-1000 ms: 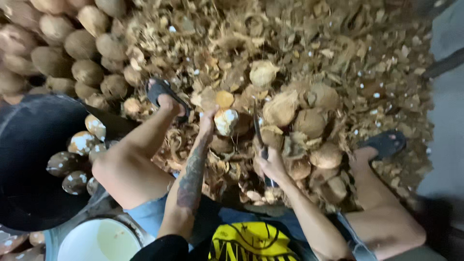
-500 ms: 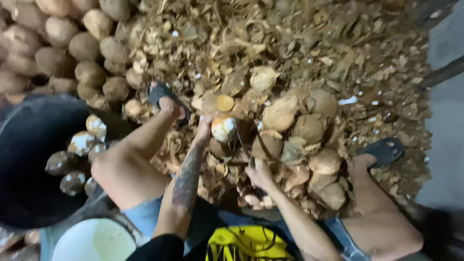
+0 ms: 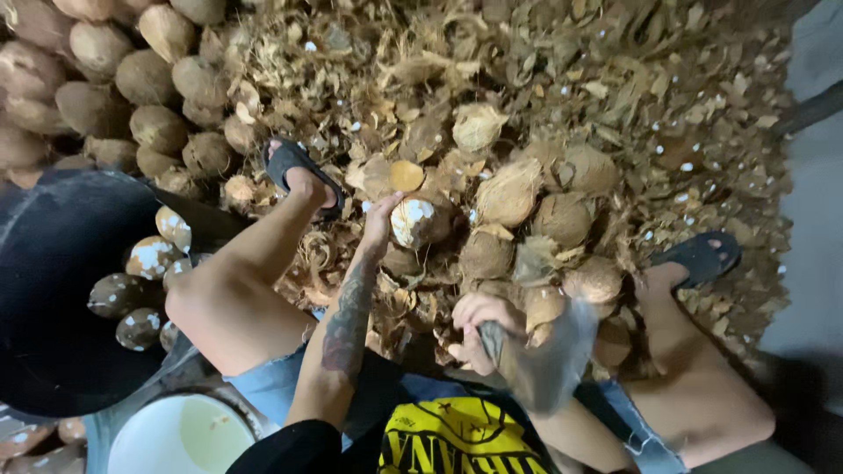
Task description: The person sits on the floor surrounded by coconuts and husks, using a knife to peel the fibrous husk off a coconut held in their left hand. They rotate the coconut to remove the husk in strips and place the peeled coconut into a nearby container.
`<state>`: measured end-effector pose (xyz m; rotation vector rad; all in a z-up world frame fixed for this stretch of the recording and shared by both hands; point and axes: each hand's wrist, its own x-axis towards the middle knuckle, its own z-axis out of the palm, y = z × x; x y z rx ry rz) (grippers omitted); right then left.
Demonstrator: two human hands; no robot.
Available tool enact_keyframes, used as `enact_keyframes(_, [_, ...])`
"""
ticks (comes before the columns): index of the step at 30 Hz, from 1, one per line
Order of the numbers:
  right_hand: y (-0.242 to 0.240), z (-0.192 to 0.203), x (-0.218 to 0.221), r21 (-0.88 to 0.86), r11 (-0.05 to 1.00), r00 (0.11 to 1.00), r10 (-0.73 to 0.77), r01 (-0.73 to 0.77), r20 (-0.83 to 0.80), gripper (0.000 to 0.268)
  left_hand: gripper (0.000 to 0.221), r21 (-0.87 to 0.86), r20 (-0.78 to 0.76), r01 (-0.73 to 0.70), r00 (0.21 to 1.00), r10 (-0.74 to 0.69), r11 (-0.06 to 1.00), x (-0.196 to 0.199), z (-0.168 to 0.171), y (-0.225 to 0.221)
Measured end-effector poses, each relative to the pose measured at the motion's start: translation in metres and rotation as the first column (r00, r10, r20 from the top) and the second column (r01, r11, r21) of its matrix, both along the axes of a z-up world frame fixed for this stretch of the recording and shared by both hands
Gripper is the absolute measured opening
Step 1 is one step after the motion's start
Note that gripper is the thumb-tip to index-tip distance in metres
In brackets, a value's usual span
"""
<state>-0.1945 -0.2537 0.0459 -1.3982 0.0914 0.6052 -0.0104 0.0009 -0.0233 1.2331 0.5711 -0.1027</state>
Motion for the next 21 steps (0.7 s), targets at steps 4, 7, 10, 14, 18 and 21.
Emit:
enact_keyframes(4, [0.037,-0.021,0.036,-0.552,0.808,0.977,0.135,-0.206,-0.166,0.019,0.034,-0.057,-0.039,-0.003,0.999,0.000,0.998,-0.010,0.008,-0.002])
enact_keyframes(7, [0.045,-0.043,0.050,-0.622,0.748,0.965,0.092,-0.230,-0.246,0.015,0.043,-0.089,-0.024,0.050,0.998,-0.053,0.995,-0.005,0.002,0.004])
enact_keyframes(10, [0.046,-0.052,0.044,-0.532,0.831,0.962,0.014,-0.163,-0.272,0.019,0.048,-0.163,0.010,0.046,0.999,-0.045,0.986,-0.003,-0.006,0.011])
enact_keyframes(14, [0.040,-0.057,0.054,-0.516,0.853,0.987,-0.012,-0.075,-0.162,0.018,0.059,-0.299,0.101,-0.005,0.994,0.037,0.954,-0.010,-0.014,0.005])
enact_keyframes(18, [0.032,-0.017,0.058,-0.597,0.800,0.998,0.037,-0.057,-0.045,0.040,0.050,0.017,0.180,0.079,0.980,-0.081,0.997,-0.014,-0.011,0.005])
enact_keyframes(21, [0.031,0.012,0.071,-0.360,0.925,0.989,-0.079,0.120,0.124,0.022,0.043,0.375,0.180,0.268,0.918,-0.353,0.888,-0.009,-0.006,0.005])
